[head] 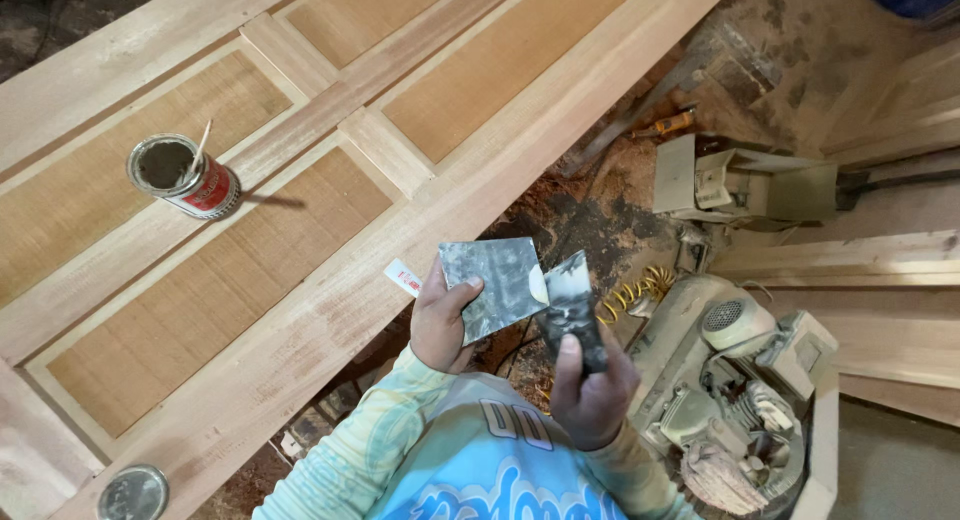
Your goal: The person applies a white filler paste to the joints and gaps of a wooden door frame using two metal putty knives. They scoop the filler from a can, spread it into the seams, and smooth the surface to blend it with the wood.
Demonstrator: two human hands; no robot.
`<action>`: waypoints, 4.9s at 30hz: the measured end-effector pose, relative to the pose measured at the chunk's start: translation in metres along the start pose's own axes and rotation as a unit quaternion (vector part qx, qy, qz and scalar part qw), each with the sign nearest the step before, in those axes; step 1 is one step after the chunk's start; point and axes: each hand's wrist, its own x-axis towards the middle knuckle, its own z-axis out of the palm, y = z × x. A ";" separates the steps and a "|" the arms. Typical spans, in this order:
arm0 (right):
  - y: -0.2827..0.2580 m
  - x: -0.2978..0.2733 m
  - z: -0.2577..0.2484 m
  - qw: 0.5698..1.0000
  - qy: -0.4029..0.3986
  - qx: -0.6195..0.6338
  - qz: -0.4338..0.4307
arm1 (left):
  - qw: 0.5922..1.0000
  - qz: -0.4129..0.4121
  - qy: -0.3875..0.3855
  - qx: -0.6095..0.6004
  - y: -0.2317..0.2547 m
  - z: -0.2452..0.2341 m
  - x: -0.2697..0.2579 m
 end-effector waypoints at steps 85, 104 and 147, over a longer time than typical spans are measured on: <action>-0.034 0.037 0.005 0.994 -0.037 -0.086 0.051 | 0.998 -0.051 -0.023 0.012 0.016 -0.031 0.021; -0.007 0.017 0.017 0.971 -0.145 -0.125 -0.145 | 0.998 -0.048 0.027 0.034 0.017 -0.035 0.016; 0.198 -0.164 0.091 0.654 -0.117 0.417 0.620 | 0.527 0.121 0.245 0.805 0.041 -0.271 0.003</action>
